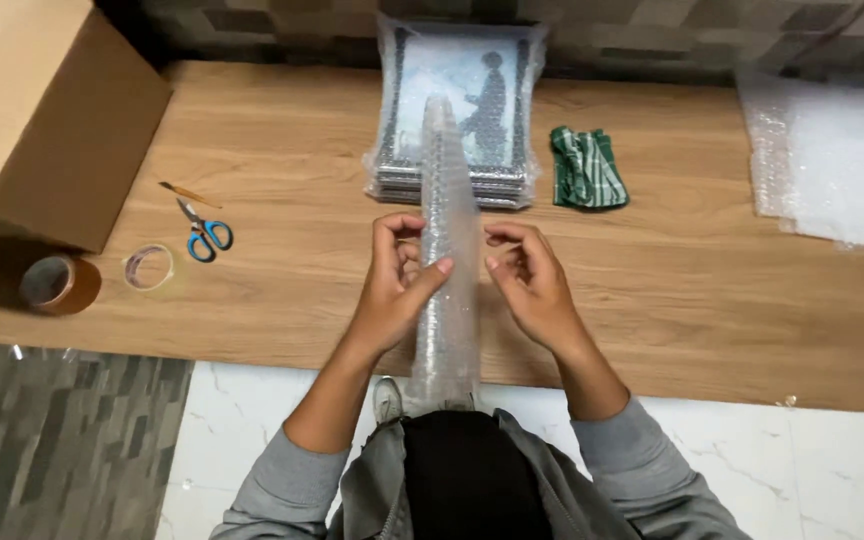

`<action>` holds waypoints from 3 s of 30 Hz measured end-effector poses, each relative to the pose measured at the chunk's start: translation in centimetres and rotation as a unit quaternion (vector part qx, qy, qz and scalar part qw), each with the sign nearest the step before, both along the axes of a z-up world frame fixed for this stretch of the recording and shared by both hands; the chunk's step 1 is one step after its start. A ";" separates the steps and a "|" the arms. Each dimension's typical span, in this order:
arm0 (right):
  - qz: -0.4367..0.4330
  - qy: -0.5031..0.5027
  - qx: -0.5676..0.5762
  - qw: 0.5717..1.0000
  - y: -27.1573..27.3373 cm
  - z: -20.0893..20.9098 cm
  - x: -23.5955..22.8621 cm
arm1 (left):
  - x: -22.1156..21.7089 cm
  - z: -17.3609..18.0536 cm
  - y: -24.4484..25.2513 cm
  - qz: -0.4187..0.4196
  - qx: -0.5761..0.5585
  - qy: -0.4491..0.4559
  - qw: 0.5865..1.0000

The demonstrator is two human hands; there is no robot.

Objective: The person places a picture frame onto a sheet of bubble wrap, uses scissors to cut pieces of adhesive tape, and wraps the frame in the bubble wrap by folding the edges and securing them with the tape.

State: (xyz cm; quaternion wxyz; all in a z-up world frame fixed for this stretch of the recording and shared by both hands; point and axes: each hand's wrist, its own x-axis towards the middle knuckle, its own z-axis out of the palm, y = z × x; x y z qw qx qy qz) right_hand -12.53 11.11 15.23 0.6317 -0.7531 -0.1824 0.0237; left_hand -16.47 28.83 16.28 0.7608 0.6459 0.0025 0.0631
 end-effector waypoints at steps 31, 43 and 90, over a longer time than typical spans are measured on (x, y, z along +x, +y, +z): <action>-0.049 0.230 -0.208 0.949 -7.9 -14.5 2.7 | 1.9 -10.7 -5.4 -0.294 0.536 -0.100 0.785; 0.016 0.098 -0.304 0.948 0.0 -12.3 2.8 | 0.5 -11.6 2.1 -0.227 0.524 -0.090 0.816; 0.077 -0.111 -0.373 0.918 1.9 -15.4 4.3 | 11.1 -16.7 1.5 -0.039 0.463 0.031 0.885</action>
